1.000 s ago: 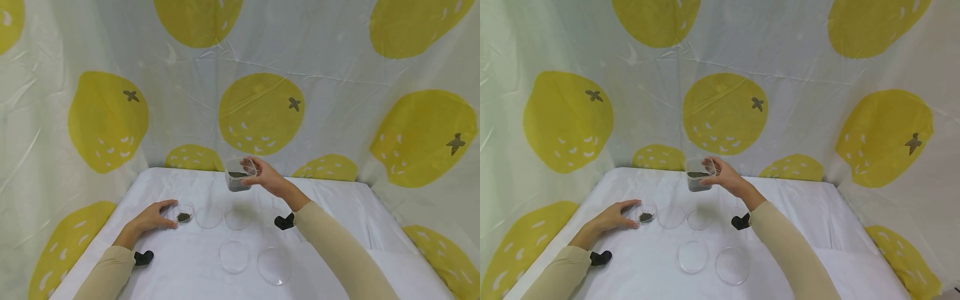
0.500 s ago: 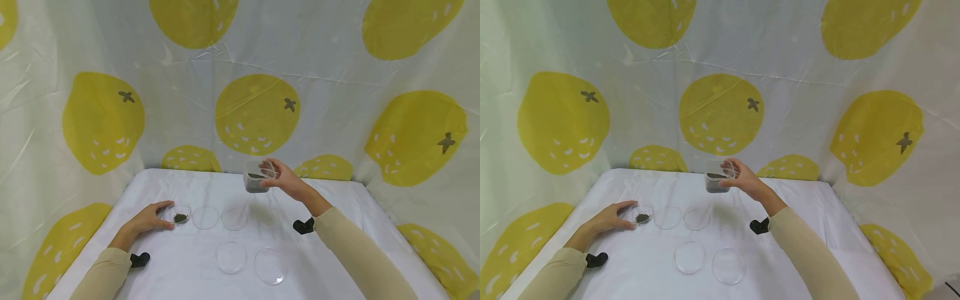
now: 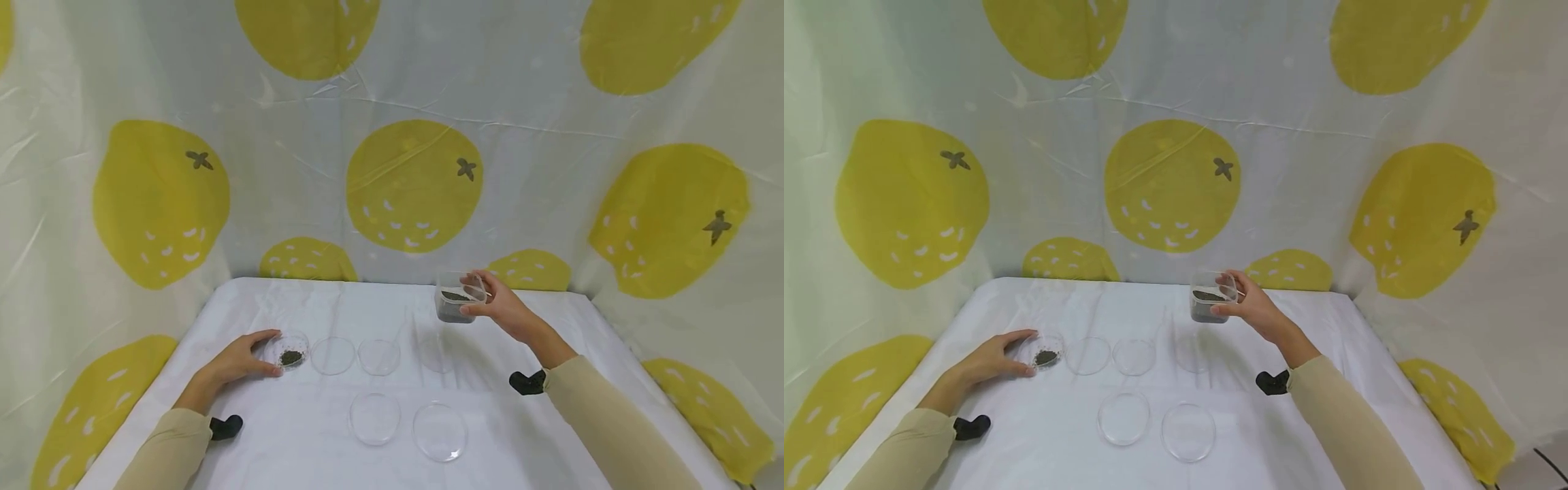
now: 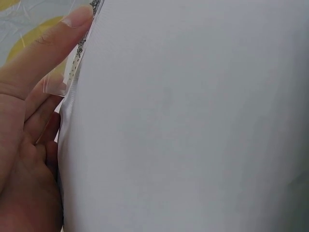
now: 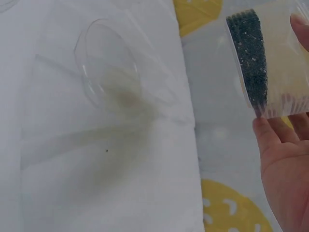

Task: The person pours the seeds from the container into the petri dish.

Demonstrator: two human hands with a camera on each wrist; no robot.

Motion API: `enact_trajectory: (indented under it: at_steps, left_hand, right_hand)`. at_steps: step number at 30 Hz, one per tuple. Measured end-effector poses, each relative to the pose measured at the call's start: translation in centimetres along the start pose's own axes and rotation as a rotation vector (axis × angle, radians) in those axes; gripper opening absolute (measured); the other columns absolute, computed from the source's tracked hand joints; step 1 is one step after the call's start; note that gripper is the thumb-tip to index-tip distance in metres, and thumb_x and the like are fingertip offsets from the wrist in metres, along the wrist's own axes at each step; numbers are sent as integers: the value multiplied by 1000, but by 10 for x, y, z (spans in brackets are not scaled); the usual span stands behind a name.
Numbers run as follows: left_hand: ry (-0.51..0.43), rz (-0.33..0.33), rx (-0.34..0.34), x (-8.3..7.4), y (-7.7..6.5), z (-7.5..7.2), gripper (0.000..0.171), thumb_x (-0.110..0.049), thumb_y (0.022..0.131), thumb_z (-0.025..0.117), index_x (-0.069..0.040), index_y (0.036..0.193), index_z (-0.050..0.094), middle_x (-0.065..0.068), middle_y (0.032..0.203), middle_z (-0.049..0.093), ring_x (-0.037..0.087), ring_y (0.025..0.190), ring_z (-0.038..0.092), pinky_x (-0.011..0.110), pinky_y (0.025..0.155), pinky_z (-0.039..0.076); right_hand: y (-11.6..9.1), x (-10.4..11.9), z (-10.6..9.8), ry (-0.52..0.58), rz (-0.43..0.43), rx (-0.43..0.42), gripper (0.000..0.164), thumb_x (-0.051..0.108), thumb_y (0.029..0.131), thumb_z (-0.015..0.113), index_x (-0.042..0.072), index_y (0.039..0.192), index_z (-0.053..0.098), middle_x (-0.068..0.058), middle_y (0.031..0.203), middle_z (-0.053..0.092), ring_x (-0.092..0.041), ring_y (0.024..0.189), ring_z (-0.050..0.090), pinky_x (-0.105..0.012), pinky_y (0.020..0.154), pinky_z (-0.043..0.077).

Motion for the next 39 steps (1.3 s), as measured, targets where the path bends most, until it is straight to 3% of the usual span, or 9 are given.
enact_trajectory:
  at_steps: [10,18,25,39]
  left_hand:
    - [15,9,-10,-2,-1,1,90,-38,58,87,-9,134,49,18,141,38,39,133,22,58,104,16]
    - [-10,-6,-11,2,2,1,90,-37,56,88,-11,133,50,17,142,37,37,134,20,57,105,15]
    - [-18,-12,-10,3,0,0,91,-37,55,88,-12,133,50,17,141,38,37,133,21,57,104,15]
    - [-18,8,-5,-1,-1,1,90,-36,58,88,-10,134,49,18,141,38,39,133,21,58,104,15]
  right_hand:
    - [-25,-27,-32,-47,33,-69,81,15,78,76,10,142,26,-13,144,31,-29,133,28,-24,85,46]
    - [-47,-52,-48,-106,66,-83,86,21,78,76,14,144,21,-9,145,31,-30,133,27,-24,89,43]
    - [-63,-76,-55,-34,73,-74,83,15,80,73,11,143,19,-11,147,26,-32,135,21,-20,87,43]
    - [-84,-106,-61,74,79,-30,80,1,81,68,2,141,14,-19,147,17,-39,136,10,-23,86,45]
Point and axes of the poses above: each hand's wrist, its own y-axis towards the middle knuckle, its own z-axis out of the palm, x = y × z, the point moved 5 cm from there along y, towards the middle knuckle
